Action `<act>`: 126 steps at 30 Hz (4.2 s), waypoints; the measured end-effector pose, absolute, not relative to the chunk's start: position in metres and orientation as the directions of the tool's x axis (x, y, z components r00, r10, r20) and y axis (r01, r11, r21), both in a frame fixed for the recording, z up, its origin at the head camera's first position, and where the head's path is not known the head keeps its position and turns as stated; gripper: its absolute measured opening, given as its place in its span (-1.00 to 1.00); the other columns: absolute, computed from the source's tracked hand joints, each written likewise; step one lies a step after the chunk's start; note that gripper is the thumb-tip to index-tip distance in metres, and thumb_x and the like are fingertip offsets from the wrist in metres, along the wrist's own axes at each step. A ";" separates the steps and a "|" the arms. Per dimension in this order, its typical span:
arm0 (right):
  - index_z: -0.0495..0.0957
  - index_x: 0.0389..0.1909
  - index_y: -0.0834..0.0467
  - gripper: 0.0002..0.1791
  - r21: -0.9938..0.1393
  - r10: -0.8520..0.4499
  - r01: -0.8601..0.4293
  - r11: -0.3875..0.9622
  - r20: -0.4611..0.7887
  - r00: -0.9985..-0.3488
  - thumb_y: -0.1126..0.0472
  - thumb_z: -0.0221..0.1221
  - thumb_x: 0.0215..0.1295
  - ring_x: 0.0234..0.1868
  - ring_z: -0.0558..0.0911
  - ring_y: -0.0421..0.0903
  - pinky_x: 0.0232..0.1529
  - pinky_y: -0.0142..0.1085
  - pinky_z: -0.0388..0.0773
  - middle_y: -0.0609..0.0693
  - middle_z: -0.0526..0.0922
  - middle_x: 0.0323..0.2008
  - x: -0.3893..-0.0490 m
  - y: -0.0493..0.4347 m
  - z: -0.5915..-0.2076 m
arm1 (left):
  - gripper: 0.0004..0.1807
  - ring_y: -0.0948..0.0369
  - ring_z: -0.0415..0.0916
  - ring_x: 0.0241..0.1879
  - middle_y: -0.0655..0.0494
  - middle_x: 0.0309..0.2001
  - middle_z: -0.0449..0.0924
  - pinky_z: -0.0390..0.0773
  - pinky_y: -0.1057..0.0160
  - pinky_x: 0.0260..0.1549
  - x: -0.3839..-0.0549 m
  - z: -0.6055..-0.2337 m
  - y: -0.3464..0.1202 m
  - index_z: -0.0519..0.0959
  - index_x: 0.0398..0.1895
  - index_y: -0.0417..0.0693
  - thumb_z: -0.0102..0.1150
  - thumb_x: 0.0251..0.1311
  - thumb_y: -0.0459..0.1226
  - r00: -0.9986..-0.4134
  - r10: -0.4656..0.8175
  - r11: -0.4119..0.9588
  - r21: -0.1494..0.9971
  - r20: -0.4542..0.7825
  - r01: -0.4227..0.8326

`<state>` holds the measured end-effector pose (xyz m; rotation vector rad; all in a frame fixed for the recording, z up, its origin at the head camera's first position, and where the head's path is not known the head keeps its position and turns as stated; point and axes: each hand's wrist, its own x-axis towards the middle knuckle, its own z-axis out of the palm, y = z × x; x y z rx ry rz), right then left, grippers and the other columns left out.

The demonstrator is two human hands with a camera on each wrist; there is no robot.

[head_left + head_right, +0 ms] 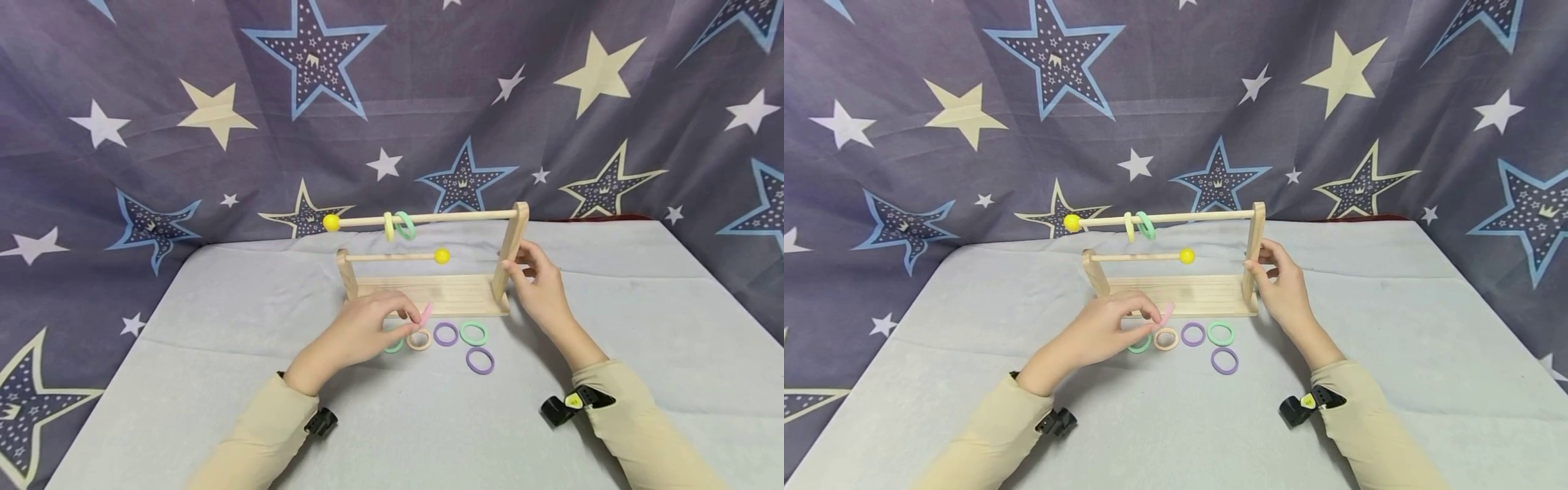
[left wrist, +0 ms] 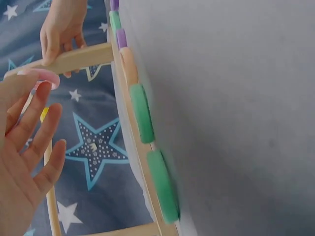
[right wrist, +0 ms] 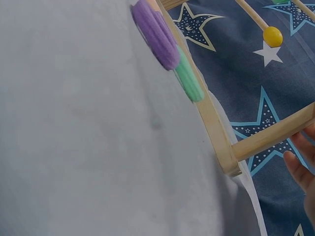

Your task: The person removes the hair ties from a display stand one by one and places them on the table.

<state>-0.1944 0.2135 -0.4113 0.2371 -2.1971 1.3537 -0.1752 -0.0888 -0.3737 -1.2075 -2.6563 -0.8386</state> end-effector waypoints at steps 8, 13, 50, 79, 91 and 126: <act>0.45 0.09 0.47 -0.64 -0.776 0.131 -0.432 0.460 0.540 -0.832 0.52 0.19 0.29 -0.22 0.49 -0.52 -0.22 -0.54 0.38 0.39 0.63 -0.15 -0.185 0.207 -0.398 | -0.91 0.39 0.53 -0.21 0.43 -0.26 0.62 0.51 0.30 -0.18 -0.176 -0.377 -0.078 0.64 -0.27 0.26 0.37 0.20 -0.13 -0.645 0.732 0.526 0.420 0.218 0.739; 0.45 0.10 0.46 -0.64 -0.776 0.123 -0.431 0.461 0.537 -0.835 0.50 0.18 0.31 -0.19 0.48 -0.53 -0.21 -0.53 0.39 0.38 0.63 -0.14 -0.186 0.207 -0.399 | -0.94 0.37 0.56 -0.26 0.43 -0.27 0.62 0.51 0.33 -0.25 -0.176 -0.380 -0.071 0.64 -0.26 0.26 0.34 0.24 -0.13 -0.623 0.771 0.526 0.420 0.131 0.739; 0.48 0.13 0.37 -0.64 -0.768 0.111 -0.445 0.460 0.547 -0.830 0.38 0.21 0.35 -0.15 0.52 -0.45 -0.19 -0.46 0.44 0.27 0.65 -0.14 -0.196 0.216 -0.414 | -0.94 0.48 0.44 -0.38 0.52 -0.41 0.50 0.42 0.44 -0.33 -0.177 -0.388 -0.043 0.66 -0.38 0.27 0.35 0.22 -0.16 -0.549 0.834 0.525 0.387 -0.056 0.758; 0.48 0.13 0.38 -0.61 -0.776 0.120 -0.434 0.457 0.537 -0.835 0.46 0.23 0.29 -0.17 0.50 -0.46 -0.21 -0.50 0.41 0.28 0.66 -0.12 -0.196 0.215 -0.412 | -0.91 0.39 0.51 -0.35 0.50 -0.35 0.56 0.46 0.38 -0.36 -0.177 -0.384 -0.051 0.71 -0.20 0.24 0.33 0.24 -0.10 -0.562 0.827 0.501 0.429 0.017 0.751; 0.45 0.10 0.47 -0.63 -0.771 0.127 -0.433 0.467 0.543 -0.830 0.54 0.19 0.27 -0.21 0.48 -0.53 -0.22 -0.52 0.39 0.37 0.64 -0.15 -0.189 0.207 -0.402 | -0.85 0.37 0.52 -0.08 0.38 -0.11 0.63 0.51 0.24 -0.09 -0.175 -0.374 -0.063 0.67 -0.09 0.26 0.28 0.30 -0.11 -0.678 0.721 0.538 0.504 0.140 0.676; 0.47 0.15 0.36 -0.60 -0.767 0.119 -0.447 0.460 0.552 -0.825 0.45 0.23 0.30 -0.16 0.51 -0.50 -0.21 -0.52 0.41 0.29 0.66 -0.12 -0.195 0.216 -0.414 | -0.78 0.17 0.59 -0.11 0.12 -0.08 0.67 0.56 0.17 -0.18 -0.182 -0.342 -0.076 0.66 -0.05 -0.04 0.32 0.25 -0.25 -0.816 0.068 0.501 0.688 0.574 0.525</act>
